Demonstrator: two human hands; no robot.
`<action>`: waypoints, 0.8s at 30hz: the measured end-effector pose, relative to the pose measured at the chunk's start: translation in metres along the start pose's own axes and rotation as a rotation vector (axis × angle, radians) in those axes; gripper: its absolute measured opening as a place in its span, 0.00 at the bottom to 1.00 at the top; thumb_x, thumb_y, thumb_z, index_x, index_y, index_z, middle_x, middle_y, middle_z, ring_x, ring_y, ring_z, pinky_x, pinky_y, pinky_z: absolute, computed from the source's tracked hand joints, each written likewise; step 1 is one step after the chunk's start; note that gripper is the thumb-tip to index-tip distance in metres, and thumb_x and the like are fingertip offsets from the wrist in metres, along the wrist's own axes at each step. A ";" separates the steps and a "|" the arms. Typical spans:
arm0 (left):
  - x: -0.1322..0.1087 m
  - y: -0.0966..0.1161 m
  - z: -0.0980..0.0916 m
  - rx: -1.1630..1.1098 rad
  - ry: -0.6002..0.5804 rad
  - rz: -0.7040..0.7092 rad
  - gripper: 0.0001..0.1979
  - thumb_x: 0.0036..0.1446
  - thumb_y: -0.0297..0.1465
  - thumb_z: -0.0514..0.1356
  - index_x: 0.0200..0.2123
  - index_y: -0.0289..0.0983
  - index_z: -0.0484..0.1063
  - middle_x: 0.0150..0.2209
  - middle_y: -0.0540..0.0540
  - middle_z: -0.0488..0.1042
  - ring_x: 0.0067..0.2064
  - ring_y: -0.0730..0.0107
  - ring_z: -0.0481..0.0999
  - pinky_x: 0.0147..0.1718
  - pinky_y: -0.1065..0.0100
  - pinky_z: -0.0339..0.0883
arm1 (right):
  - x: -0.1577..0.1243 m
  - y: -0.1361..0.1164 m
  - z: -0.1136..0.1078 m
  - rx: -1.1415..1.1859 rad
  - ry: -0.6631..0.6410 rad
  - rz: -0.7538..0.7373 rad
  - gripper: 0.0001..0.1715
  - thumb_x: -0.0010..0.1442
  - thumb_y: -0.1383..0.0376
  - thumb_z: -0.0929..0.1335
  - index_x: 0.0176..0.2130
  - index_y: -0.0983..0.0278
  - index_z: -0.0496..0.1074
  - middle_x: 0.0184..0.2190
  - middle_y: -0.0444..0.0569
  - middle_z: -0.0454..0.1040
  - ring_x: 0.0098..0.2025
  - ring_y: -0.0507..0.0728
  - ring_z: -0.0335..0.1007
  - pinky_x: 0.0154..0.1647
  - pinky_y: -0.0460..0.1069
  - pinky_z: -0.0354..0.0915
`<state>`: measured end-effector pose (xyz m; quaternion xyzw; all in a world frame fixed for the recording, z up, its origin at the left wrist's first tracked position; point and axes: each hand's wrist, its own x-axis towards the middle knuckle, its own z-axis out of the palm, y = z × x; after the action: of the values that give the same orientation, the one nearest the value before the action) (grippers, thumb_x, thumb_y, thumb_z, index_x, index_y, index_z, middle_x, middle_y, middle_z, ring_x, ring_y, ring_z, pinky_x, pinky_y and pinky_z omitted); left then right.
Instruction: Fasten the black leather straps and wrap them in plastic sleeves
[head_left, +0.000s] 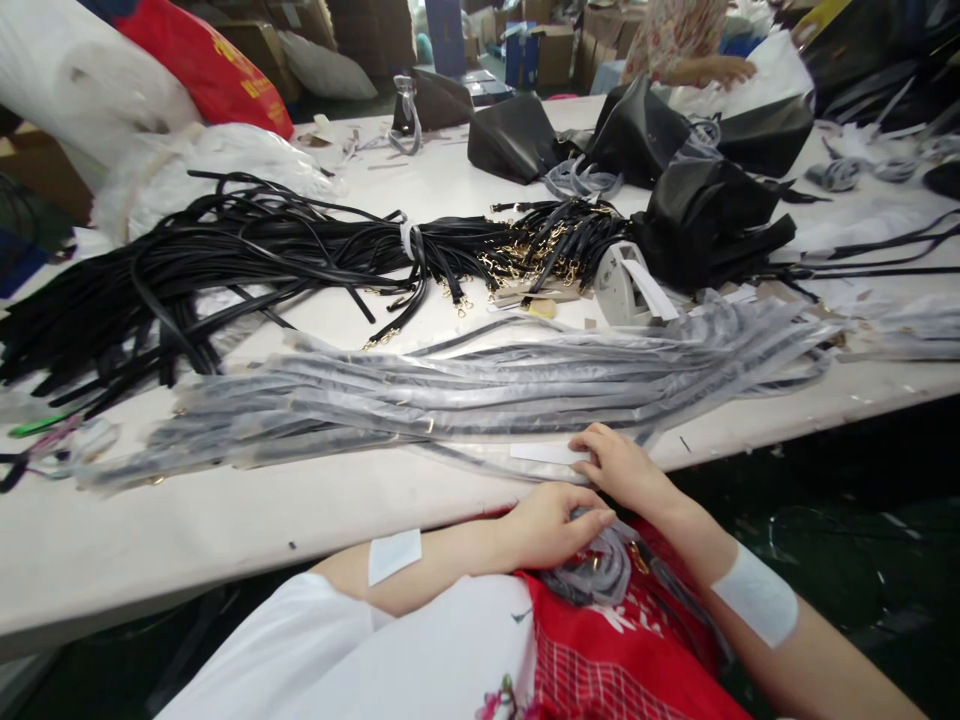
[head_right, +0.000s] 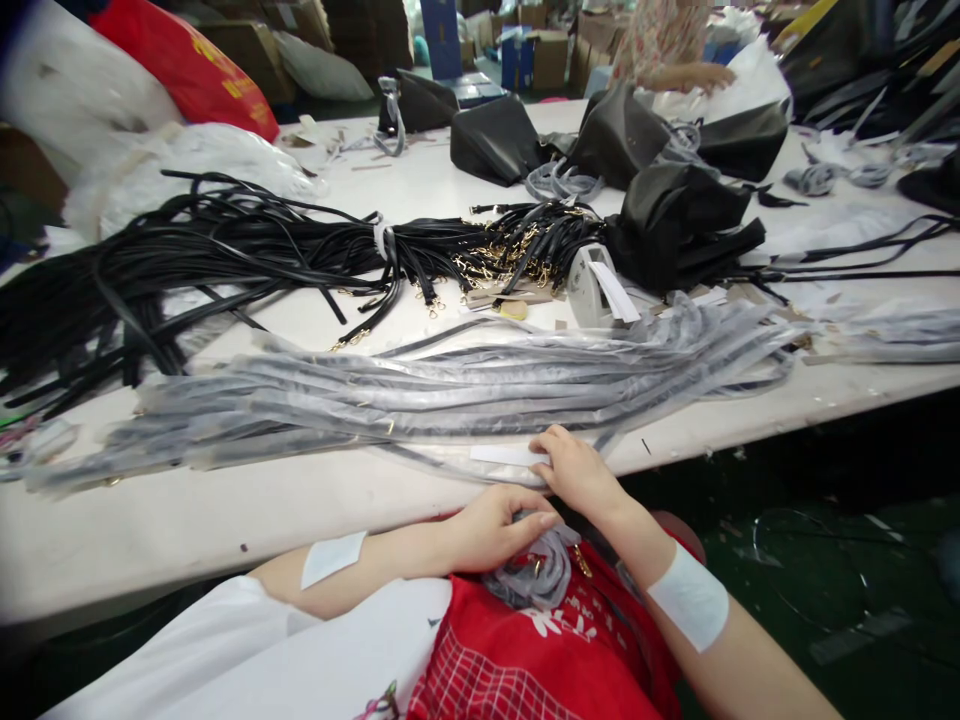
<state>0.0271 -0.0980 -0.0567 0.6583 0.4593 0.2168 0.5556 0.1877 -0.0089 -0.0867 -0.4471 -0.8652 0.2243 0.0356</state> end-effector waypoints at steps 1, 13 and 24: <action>0.000 0.001 0.000 0.001 0.003 -0.002 0.18 0.65 0.39 0.52 0.38 0.34 0.77 0.28 0.48 0.77 0.29 0.71 0.72 0.32 0.72 0.65 | 0.002 0.001 0.000 0.004 -0.002 0.000 0.10 0.56 0.71 0.71 0.40 0.63 0.73 0.37 0.46 0.72 0.32 0.52 0.70 0.36 0.47 0.62; -0.002 0.002 -0.002 -0.014 0.022 -0.020 0.18 0.64 0.39 0.52 0.36 0.34 0.77 0.27 0.49 0.76 0.29 0.72 0.70 0.32 0.73 0.64 | -0.002 -0.001 0.006 0.033 0.024 -0.022 0.06 0.58 0.72 0.69 0.35 0.62 0.69 0.36 0.45 0.69 0.34 0.53 0.68 0.35 0.47 0.61; 0.006 -0.003 0.001 0.008 0.021 0.001 0.19 0.64 0.40 0.52 0.41 0.34 0.78 0.32 0.47 0.79 0.33 0.69 0.74 0.35 0.71 0.66 | -0.004 0.002 0.013 0.070 0.019 -0.010 0.16 0.59 0.71 0.67 0.48 0.61 0.71 0.41 0.49 0.71 0.40 0.57 0.71 0.40 0.49 0.64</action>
<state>0.0300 -0.0936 -0.0614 0.6584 0.4657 0.2219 0.5481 0.1881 -0.0155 -0.0983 -0.4431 -0.8588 0.2499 0.0604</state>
